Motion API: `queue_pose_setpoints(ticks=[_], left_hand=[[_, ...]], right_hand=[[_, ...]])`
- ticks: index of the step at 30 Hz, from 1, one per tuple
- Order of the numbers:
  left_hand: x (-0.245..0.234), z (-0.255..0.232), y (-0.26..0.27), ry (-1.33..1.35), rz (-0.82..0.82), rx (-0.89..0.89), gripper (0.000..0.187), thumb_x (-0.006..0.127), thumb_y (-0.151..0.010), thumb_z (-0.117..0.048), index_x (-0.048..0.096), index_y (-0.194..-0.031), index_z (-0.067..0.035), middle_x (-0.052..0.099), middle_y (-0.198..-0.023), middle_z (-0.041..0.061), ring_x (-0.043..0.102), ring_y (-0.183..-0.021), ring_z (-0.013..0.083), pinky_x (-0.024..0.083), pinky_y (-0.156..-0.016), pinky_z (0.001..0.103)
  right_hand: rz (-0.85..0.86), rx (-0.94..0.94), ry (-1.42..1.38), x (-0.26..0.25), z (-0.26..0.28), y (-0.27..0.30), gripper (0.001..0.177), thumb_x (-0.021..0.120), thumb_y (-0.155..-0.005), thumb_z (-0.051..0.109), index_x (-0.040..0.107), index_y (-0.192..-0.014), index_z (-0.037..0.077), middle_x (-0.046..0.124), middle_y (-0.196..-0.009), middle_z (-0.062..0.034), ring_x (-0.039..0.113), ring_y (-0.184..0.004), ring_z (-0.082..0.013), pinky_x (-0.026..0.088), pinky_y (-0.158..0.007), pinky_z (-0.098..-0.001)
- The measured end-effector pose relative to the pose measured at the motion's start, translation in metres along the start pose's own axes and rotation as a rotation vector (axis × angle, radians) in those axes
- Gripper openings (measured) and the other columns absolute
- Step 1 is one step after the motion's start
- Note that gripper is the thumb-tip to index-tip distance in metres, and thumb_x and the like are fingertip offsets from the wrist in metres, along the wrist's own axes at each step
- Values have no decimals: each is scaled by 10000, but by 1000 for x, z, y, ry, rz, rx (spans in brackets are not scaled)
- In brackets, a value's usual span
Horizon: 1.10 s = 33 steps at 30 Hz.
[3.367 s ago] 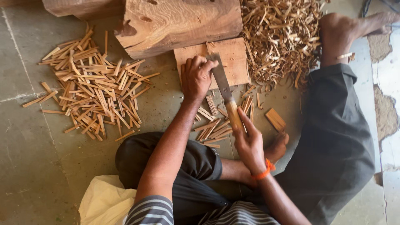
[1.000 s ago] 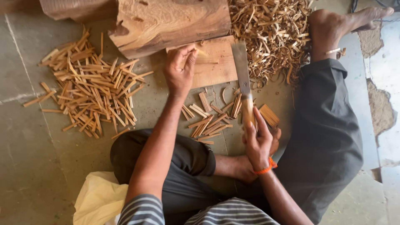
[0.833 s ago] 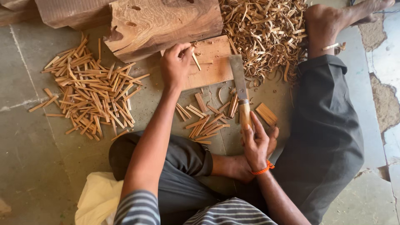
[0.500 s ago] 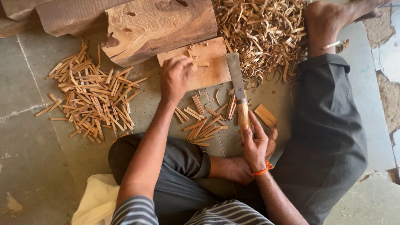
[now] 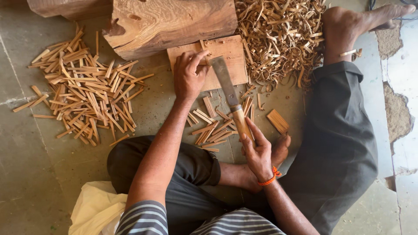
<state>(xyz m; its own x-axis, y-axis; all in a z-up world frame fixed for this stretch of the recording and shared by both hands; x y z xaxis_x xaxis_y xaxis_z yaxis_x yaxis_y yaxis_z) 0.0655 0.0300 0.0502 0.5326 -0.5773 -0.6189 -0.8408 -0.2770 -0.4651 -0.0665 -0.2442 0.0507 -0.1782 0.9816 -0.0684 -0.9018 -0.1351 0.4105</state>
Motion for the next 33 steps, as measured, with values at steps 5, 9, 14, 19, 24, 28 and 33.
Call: queue_pose_setpoints(ticks=[5, 9, 14, 19, 24, 28, 33], left_hand=[[21, 15, 1, -28, 16, -16, 273, 872, -825, -91, 800, -1015, -273, 560, -848, -4, 539, -809, 188, 480, -715, 339], [11, 13, 3, -16, -16, -1, 271, 853, -808, -67, 791, -971, -275, 560, -885, -23, 546, -854, 173, 470, -772, 339], [-1, -3, 3, -9, -25, 1, 289, 847, -801, -72, 799, -1041, -224, 565, -917, -14, 555, -891, 203, 481, -815, 361], [-6, -6, 0, -23, -56, 13, 293, 841, -786, -68, 804, -1034, -219, 600, -957, -19, 572, -899, 196, 480, -812, 367], [-2, -3, -1, -2, -43, 7, 283, 839, -786, -69, 796, -1004, -244, 607, -965, -29, 579, -913, 196, 486, -830, 359], [2, 1, 2, -44, -27, 0, 311, 827, -796, -38, 800, -1020, -252, 602, -948, -28, 586, -912, 194, 477, -814, 365], [8, 3, 0, -39, -30, 23, 300, 816, -829, -111, 788, -1119, -180, 654, -1096, 18, 604, -1001, 211, 498, -899, 378]], right_hand=[[-28, 87, 94, 10, 1, 9, 572, 631, -981, 190, 513, -1535, 108, 630, -823, 1, 467, -583, -42, 390, -502, -202], [-38, -164, 151, 28, 5, -1, 525, 625, -1030, 160, 498, -1529, 63, 687, -1075, -17, 567, -803, -37, 495, -676, -194], [-85, -386, 344, 54, 13, -44, 485, 608, -1046, 108, 513, -1516, 34, 692, -1242, -69, 579, -967, -71, 510, -808, -228], [-51, -112, 34, 61, 10, -52, 519, 604, -1026, 136, 530, -1534, 59, 651, -907, -38, 482, -637, -24, 421, -544, -198], [-22, -48, 65, 48, 17, -29, 526, 596, -989, 174, 494, -1493, 63, 714, -893, 26, 429, -555, -10, 376, -483, -183], [-51, -144, 111, 48, 23, -24, 524, 605, -1022, 175, 518, -1517, 28, 662, -915, 35, 470, -633, 3, 413, -538, -176], [-9, -65, -140, 62, 21, -46, 551, 600, -1005, 175, 494, -1529, 47, 601, -747, -6, 458, -505, -38, 373, -436, -198]])
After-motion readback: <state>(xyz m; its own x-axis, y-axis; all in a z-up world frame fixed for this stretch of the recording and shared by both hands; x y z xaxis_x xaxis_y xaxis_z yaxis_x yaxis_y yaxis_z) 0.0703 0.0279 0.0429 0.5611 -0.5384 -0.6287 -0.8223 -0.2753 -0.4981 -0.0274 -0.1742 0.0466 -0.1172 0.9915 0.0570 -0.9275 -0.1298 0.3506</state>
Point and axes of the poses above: each hand's wrist, its own y-axis away from the middle knuckle, its own x-axis out of the palm, z = x × y, the point moved 8 cm from there along -y, towards the middle knuckle
